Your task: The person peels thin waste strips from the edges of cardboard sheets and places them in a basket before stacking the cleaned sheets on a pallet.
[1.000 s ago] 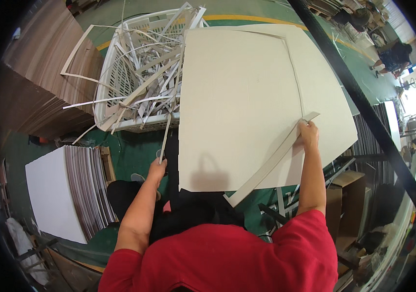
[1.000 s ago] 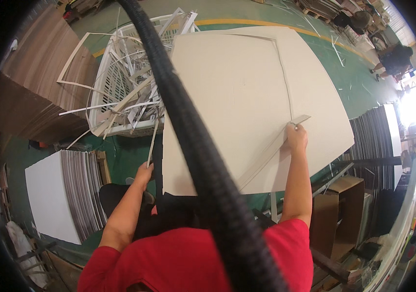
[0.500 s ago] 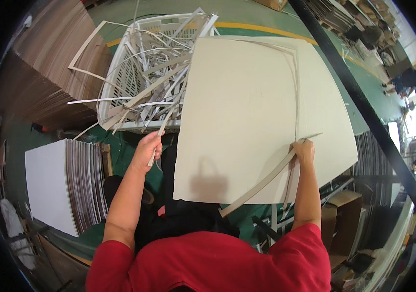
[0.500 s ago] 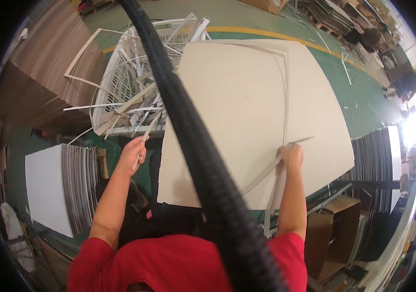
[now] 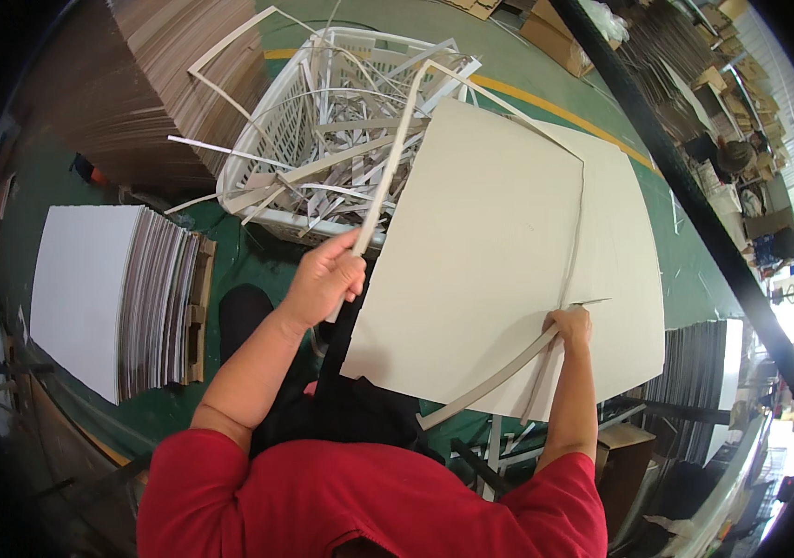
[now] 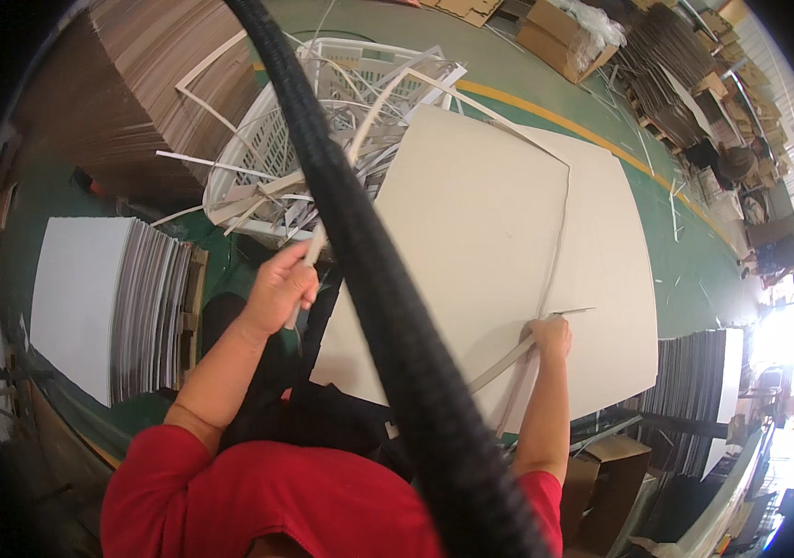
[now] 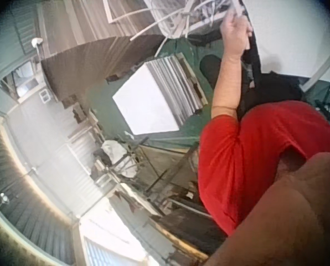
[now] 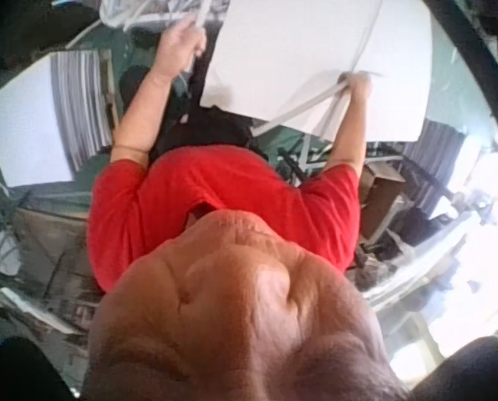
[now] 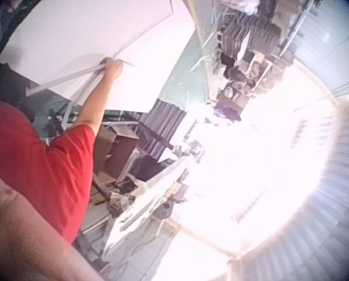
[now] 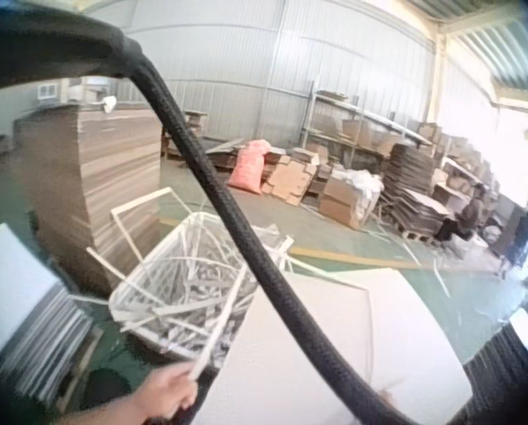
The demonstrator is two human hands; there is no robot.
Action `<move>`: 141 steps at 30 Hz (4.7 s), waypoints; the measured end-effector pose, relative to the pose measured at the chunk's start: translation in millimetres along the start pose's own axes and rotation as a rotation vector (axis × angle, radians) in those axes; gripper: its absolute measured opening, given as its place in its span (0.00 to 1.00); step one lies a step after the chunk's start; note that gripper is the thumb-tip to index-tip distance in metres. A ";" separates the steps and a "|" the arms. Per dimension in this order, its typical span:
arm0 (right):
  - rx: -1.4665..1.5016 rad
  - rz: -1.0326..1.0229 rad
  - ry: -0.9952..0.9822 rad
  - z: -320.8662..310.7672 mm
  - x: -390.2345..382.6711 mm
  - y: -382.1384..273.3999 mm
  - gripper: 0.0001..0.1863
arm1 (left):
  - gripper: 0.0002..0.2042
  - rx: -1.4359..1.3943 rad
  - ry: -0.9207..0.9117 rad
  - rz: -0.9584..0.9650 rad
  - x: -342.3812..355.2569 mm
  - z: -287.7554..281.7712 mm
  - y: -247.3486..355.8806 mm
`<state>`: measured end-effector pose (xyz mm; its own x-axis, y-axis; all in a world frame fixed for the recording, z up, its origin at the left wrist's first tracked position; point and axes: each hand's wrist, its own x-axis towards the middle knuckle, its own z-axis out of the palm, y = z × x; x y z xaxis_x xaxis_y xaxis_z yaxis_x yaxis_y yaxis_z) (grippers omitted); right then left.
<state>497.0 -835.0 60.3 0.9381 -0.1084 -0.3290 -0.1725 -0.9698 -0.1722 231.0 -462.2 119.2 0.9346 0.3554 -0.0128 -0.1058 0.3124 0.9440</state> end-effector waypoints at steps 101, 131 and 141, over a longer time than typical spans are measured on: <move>0.944 -0.981 -0.343 -29.7 -305.6 -306.2 0.17 | 0.41 0.222 -0.249 0.104 -112.5 -45.5 84.1; 1.373 -0.554 -1.097 171.2 -323.0 -243.1 0.29 | 0.21 -0.514 0.458 0.459 -69.5 -39.6 68.5; 1.404 -0.319 -1.581 179.2 -333.4 -265.9 0.27 | 0.15 -0.820 0.372 0.232 -80.1 -73.7 54.5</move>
<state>176.2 -501.9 49.5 0.1259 0.9355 -0.3303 -0.8517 -0.0688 -0.5195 125.3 -408.7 147.4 0.7060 0.7023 -0.0916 -0.6159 0.6726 0.4104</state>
